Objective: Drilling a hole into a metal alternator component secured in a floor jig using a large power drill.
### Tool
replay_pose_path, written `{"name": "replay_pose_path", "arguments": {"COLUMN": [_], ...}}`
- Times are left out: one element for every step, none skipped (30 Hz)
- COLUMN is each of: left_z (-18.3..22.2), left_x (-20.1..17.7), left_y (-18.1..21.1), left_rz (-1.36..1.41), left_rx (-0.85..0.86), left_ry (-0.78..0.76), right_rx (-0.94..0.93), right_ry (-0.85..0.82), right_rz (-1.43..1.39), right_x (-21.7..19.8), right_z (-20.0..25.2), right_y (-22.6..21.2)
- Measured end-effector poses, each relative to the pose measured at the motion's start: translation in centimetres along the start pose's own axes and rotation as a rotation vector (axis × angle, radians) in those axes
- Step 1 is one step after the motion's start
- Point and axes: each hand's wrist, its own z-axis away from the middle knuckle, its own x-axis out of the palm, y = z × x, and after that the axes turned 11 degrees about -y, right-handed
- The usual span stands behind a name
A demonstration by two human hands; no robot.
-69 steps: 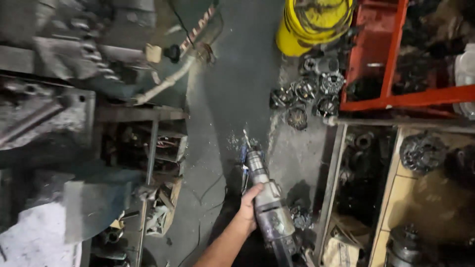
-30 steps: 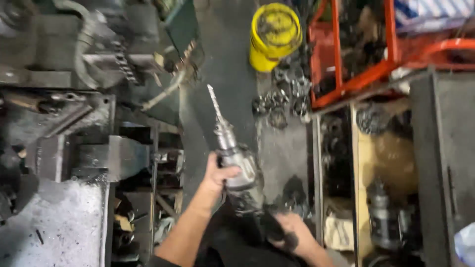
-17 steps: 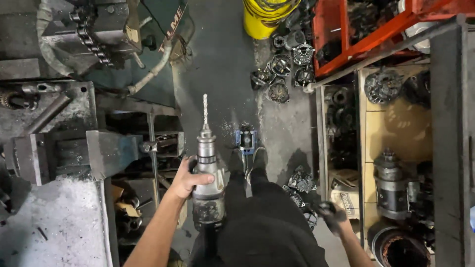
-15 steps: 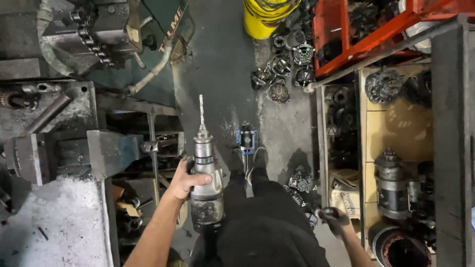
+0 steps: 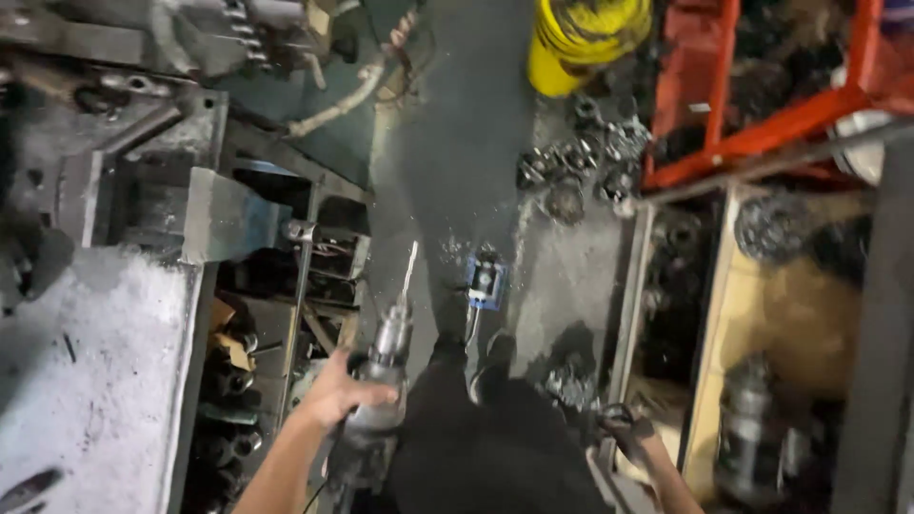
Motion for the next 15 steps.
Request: {"name": "replay_pose_path", "arguments": {"left_z": [0.4, 0.5, 1.2, 1.7, 2.0, 2.4, 2.4, 2.7, 2.6, 2.5, 1.6, 0.6, -0.3, -0.9, -1.5], "left_x": [0.6, 1.0, 1.6, 2.1, 2.7, 3.1, 3.5, 3.7, 3.8, 3.9, 3.3, 2.7, 2.0, 2.1, 2.2], "left_y": [-1.3, -1.7, -2.5, -3.3, -3.9, -4.6, -5.0, -5.5, -5.8, -6.0, -7.7, -9.3, -11.1, -10.2, -9.5], "left_rz": [0.127, 0.134, 0.211, 0.288, 0.288, 0.314, 0.339, 0.339, 0.361, 0.382, 0.373, 0.366, 0.356, 0.345, 0.375], "left_rx": [-0.022, -0.012, 0.009, 0.030, 0.017, -0.031, -0.071, -0.075, -0.103, -0.131, -0.131, -0.072, -0.020, -0.027, -0.073], "left_ry": [0.017, 0.034, -0.010, -0.052, -0.053, -0.007, 0.041, 0.043, 0.040, 0.036, 0.030, -0.046, -0.129, -0.141, -0.074], "right_rx": [-0.057, -0.066, -0.249, -0.430, -0.418, -0.312, -0.213, -0.210, -0.241, -0.270, -0.272, -0.316, -0.355, -0.350, -0.390], "right_ry": [-0.073, -0.087, -0.081, -0.076, -0.079, 0.003, 0.086, 0.082, 0.074, 0.065, 0.071, 0.065, 0.065, 0.076, 0.188], "right_rz": [-0.344, -0.330, -0.030, 0.272, 0.268, 0.389, 0.513, 0.512, 0.305, 0.098, 0.089, 0.086, 0.080, 0.068, 0.169], "right_x": [-1.5, -2.3, -2.8, -3.2, -2.0, -0.3, 1.7, 1.3, 0.9, 0.5, 0.7, 1.0, 1.4, 3.0, 4.6], "right_z": [-2.9, -3.9, -3.6, -3.3, -0.7, 2.8, 7.1, 6.3, 5.3, 4.4, 4.4, 4.4, 4.9, 7.2, 9.8], "right_y": [0.2, -1.4, -1.2, -1.0, -4.8, -8.4, -12.0, -10.2, -8.6, -7.0, -6.0, -5.0, -3.5, -4.4, -5.1]}}
